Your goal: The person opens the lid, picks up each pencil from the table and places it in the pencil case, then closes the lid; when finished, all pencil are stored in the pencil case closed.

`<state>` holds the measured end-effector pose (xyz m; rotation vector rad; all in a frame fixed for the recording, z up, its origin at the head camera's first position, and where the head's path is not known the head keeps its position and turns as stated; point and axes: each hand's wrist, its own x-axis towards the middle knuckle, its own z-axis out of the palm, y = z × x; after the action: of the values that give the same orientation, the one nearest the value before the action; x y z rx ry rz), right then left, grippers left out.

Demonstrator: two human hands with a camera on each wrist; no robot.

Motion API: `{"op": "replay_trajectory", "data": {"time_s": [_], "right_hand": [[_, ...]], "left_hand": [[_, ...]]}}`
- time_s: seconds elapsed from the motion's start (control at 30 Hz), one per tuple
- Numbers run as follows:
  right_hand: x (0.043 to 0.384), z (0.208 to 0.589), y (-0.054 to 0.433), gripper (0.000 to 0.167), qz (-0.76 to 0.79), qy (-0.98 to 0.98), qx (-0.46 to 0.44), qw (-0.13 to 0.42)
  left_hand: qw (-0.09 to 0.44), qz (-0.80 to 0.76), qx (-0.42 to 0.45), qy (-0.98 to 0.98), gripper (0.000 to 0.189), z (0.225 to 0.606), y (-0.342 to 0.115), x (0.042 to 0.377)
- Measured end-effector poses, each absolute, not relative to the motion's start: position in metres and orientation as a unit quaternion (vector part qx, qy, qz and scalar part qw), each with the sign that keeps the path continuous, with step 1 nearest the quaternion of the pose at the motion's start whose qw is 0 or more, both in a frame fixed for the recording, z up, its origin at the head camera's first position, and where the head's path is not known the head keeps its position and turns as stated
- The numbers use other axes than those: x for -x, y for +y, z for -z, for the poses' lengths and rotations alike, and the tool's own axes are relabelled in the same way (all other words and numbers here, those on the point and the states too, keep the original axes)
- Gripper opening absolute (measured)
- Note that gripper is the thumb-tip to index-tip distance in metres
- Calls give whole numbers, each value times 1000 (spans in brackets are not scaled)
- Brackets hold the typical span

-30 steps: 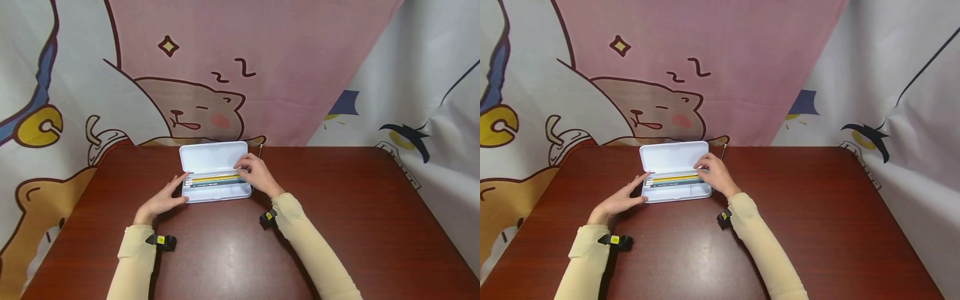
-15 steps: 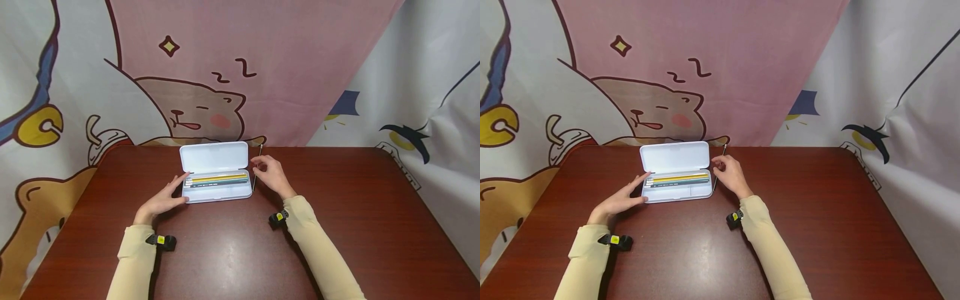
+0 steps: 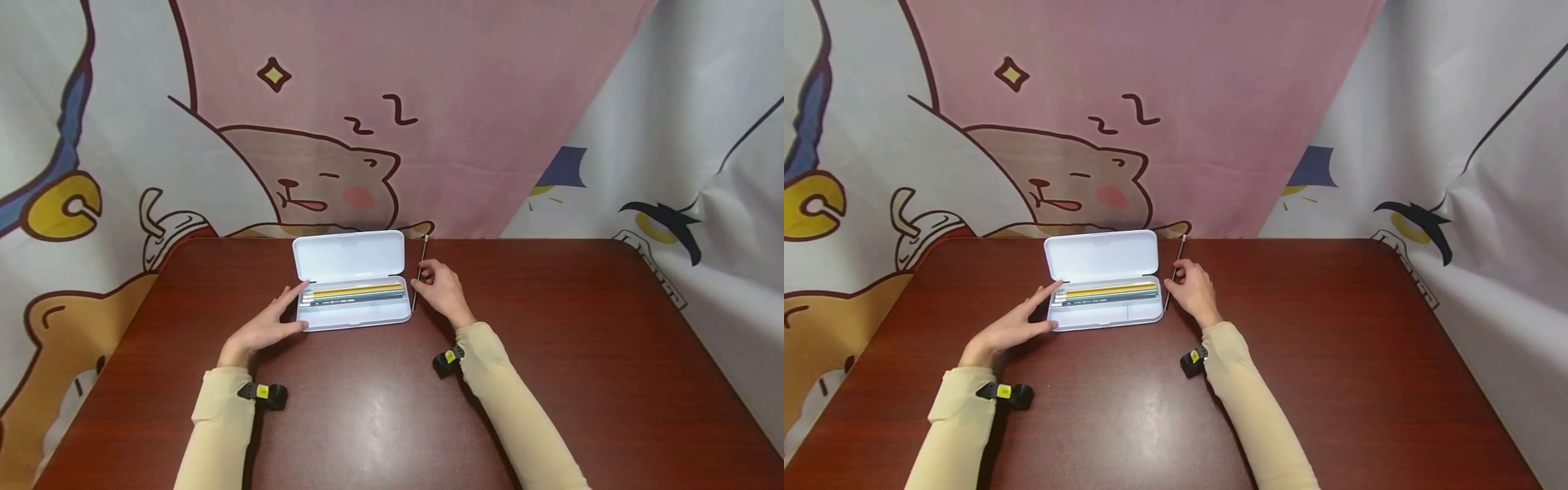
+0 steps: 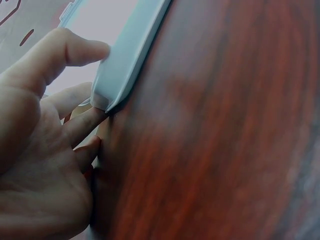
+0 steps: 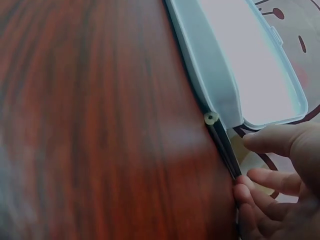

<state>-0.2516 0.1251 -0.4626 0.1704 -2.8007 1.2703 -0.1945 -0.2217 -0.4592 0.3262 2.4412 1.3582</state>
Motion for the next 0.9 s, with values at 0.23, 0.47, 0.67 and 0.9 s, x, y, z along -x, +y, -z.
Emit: {"op": "replay_trajectory", "data": {"time_s": [0.23, 0.47, 0.67, 0.9], "right_hand": [[252, 465, 121, 54, -399, -915, -42, 30], [248, 466, 124, 57, -367, -928, -51, 20], [243, 465, 134, 53, -376, -925, -45, 24], [240, 464, 143, 41, -382, -923, -36, 34]], "left_hand": [[162, -474, -118, 857, 83, 459, -222, 194], [162, -474, -117, 858, 83, 461, -222, 195], [162, -472, -117, 859, 83, 461, -222, 195], [162, -471, -114, 859, 83, 461, -222, 195]]}}
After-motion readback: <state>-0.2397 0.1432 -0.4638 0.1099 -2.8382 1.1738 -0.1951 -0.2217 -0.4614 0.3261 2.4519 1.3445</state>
